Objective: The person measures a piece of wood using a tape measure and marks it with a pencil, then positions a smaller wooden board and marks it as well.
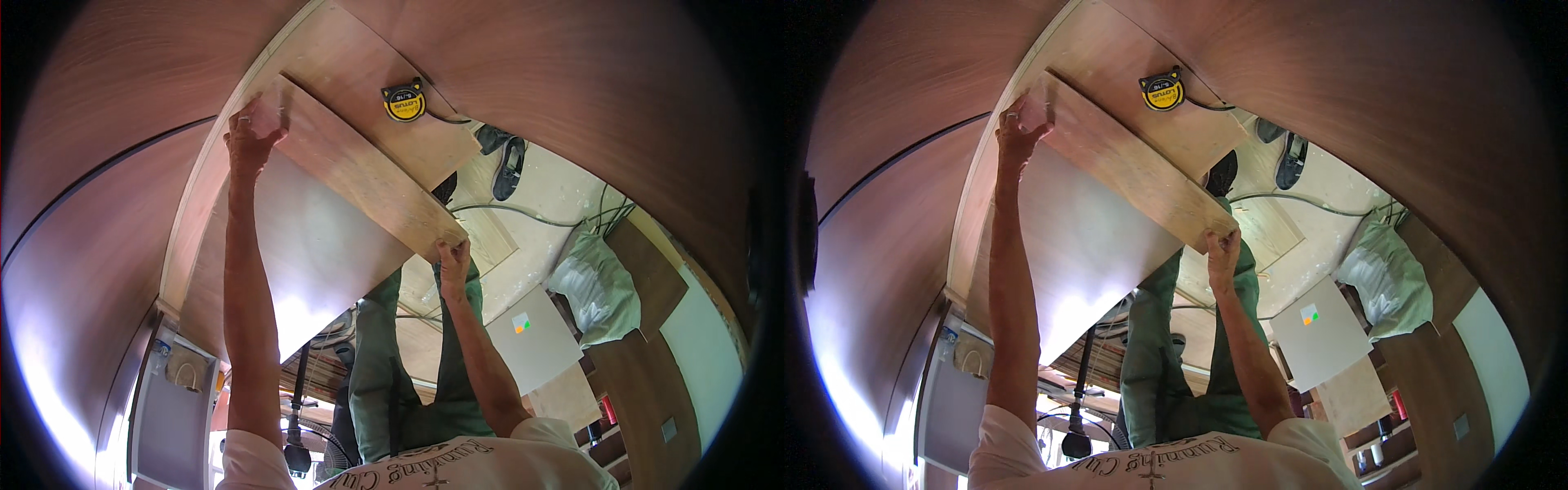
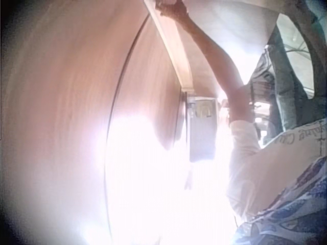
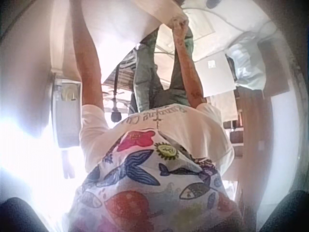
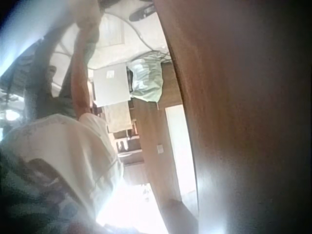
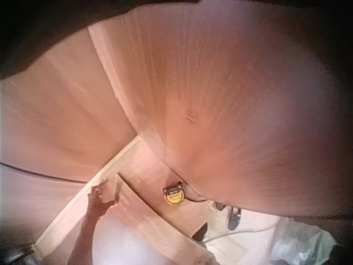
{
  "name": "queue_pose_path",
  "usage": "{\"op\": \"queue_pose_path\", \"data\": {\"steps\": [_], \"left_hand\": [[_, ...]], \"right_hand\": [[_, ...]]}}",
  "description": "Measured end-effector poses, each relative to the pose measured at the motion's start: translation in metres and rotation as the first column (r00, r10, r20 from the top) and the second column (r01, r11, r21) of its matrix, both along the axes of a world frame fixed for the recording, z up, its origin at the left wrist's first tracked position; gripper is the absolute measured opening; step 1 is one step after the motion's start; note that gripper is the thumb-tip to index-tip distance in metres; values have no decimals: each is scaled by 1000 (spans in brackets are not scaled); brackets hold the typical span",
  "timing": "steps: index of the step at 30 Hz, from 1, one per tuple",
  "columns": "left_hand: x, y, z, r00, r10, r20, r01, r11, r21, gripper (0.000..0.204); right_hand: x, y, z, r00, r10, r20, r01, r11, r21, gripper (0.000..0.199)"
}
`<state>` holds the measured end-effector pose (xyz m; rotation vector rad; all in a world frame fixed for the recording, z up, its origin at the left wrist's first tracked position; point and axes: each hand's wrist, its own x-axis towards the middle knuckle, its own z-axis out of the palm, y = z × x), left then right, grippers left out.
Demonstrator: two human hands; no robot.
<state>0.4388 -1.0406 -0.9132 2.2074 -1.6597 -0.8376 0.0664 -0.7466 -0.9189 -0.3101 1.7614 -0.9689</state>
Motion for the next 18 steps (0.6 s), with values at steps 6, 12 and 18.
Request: {"op": "queue_pose_path", "data": {"steps": [6, 12, 18], "left_hand": [[10, -3, -20, 976, -57, 212, 47, 998, 49, 85], [14, -3, -22, 994, -106, 26, 106, 994, -7, 80], [20, -8, -31, 995, -60, 75, 61, 998, -8, 82]], "right_hand": [[2, 0, 1, 1000, -25, 18, 25, 999, -38, 42], [3, -1, 1, 999, -42, 4, 42, 995, -86, 42], [4, -9, 9, 1000, -3, -18, 2, 1000, -2, 43]]}}
